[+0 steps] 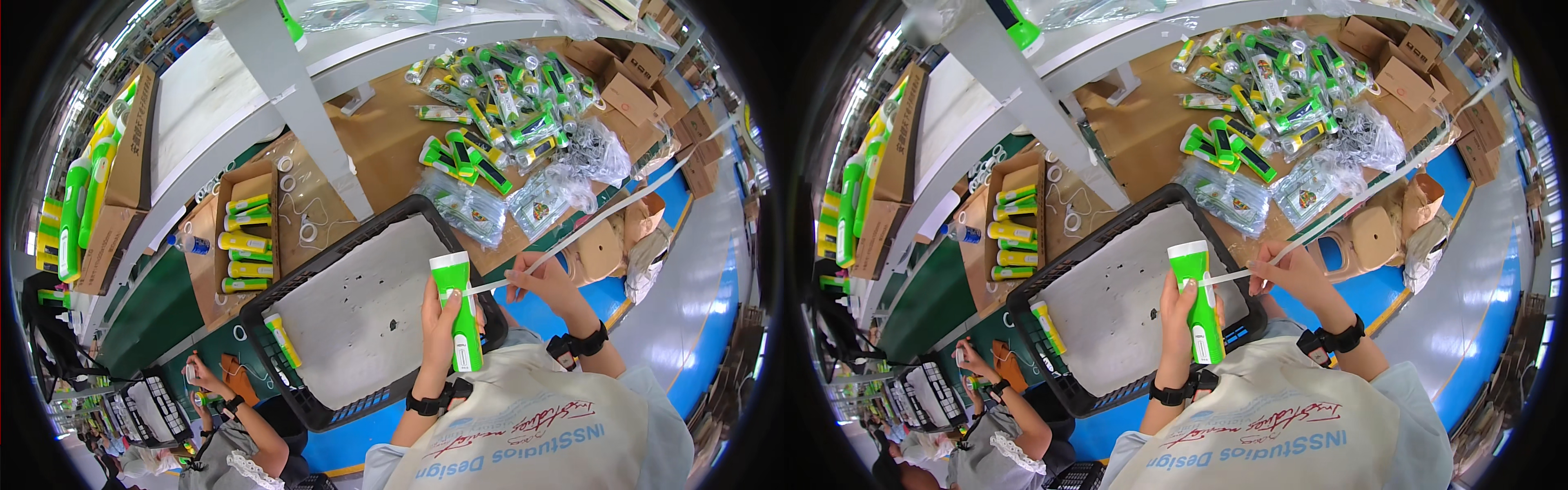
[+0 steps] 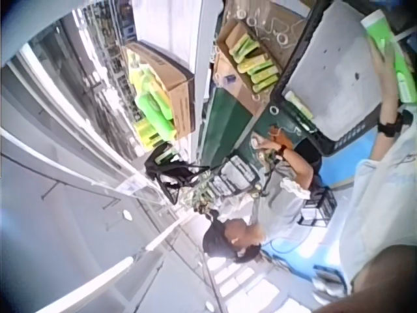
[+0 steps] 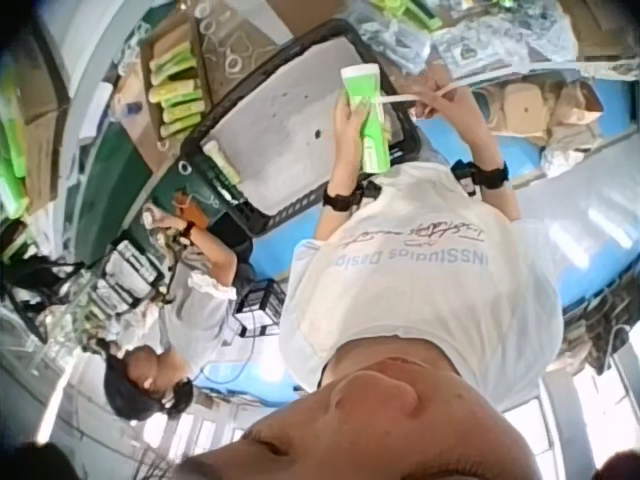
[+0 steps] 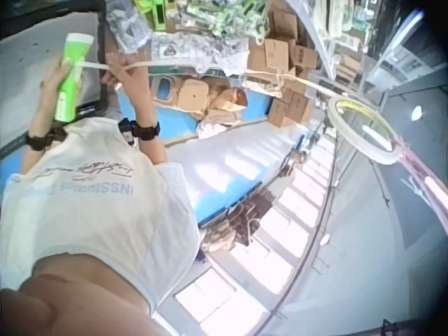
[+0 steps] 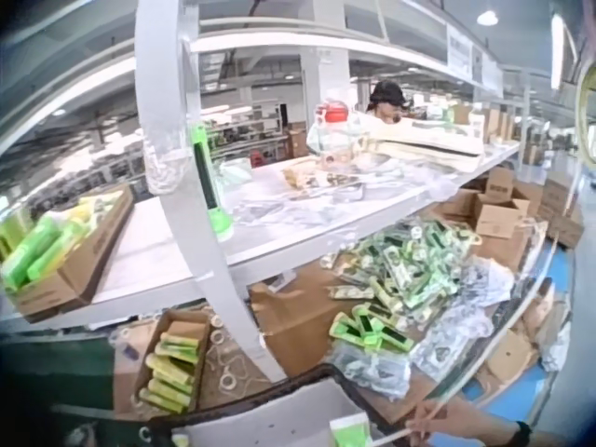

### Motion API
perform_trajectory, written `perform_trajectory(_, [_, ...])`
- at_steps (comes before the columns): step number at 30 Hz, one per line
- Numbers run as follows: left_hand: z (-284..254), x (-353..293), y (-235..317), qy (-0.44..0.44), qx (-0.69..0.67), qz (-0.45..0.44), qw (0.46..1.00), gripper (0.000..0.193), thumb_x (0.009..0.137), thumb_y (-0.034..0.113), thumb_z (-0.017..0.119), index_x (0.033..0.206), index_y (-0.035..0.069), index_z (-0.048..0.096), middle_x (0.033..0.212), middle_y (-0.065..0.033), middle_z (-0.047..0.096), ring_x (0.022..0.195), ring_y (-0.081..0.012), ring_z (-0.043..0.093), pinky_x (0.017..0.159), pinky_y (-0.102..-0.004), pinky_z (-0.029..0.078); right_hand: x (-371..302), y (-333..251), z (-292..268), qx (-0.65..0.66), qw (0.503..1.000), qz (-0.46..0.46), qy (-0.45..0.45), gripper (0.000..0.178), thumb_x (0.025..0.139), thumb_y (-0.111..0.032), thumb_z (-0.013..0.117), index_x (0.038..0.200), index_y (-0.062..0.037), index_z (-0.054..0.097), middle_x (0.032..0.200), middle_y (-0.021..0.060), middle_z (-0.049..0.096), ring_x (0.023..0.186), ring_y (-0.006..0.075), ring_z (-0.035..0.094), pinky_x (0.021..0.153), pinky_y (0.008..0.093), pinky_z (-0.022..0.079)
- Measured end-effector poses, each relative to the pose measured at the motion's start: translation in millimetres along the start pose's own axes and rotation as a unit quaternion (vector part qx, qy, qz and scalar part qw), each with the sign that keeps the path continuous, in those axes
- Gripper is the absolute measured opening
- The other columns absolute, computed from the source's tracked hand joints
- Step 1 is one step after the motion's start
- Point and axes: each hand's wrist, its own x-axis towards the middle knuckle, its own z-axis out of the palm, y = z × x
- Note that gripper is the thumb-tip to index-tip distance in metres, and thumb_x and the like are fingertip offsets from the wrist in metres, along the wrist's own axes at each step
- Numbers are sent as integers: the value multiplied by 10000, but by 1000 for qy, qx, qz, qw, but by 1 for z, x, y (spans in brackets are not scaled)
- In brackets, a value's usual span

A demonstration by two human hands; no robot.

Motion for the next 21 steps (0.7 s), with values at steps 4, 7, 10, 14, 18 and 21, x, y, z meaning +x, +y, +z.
perform_trajectory(4, [5, 17, -7, 21, 99, 0, 995, 317, 915, 153, 500, 1180, 10, 400, 784, -106, 554, 527, -163, 570, 437, -274, 475, -7, -12, -10, -30, 999, -28, 26, 158, 880, -136, 605, 788, -34, 526, 690, 57, 646, 648, 121, 635, 554, 225, 476])
perform_trajectory(7, [6, 46, -28, 3, 170, 8, 985, 379, 886, 91, 544, 1217, 14, 377, 758, -88, 544, 523, -142, 563, 444, -269, 478, -18, -21, -17, -100, 992, -50, 65, 161, 861, -96, 623, 762, -12, 527, 672, 51, 636, 635, 115, 627, 540, 227, 477])
perform_trajectory(10, [-3, 99, -72, 10, 230, 7, 973, 382, 881, 117, 548, 1209, 11, 385, 799, -86, 551, 489, -146, 559, 426, -282, 469, -31, -38, 0, -188, 976, -82, 80, 157, 846, -56, 630, 741, 11, 534, 653, 53, 624, 619, 105, 619, 526, 225, 473])
perform_trajectory(14, [-62, 217, -144, 110, 276, 122, 947, 355, 892, 201, 556, 1163, 14, 423, 800, -98, 546, 501, -161, 575, 418, -297, 470, -39, -43, 1, -159, 968, -159, 113, 146, 844, -39, 626, 736, 16, 545, 643, 63, 615, 599, 98, 611, 529, 216, 466])
perform_trajectory(18, [-48, 274, -130, 204, 329, 29, 922, 479, 895, 264, 531, 1224, -57, 398, 1097, -294, 544, 1035, -427, 523, 881, -442, 404, -19, 1, -33, -90, 992, -12, 91, 129, 850, -38, 613, 754, 3, 538, 692, 72, 625, 624, 118, 622, 573, 226, 491])
perform_trajectory(21, [-103, 297, -130, 277, 510, 160, 798, 519, 911, 181, 486, 1283, -134, 304, 1267, -329, 416, 1194, -445, 388, 1032, -454, 276, -9, 30, -30, -91, 993, -4, 69, 140, 860, -54, 605, 759, -6, 522, 688, 69, 618, 624, 129, 621, 555, 235, 505])
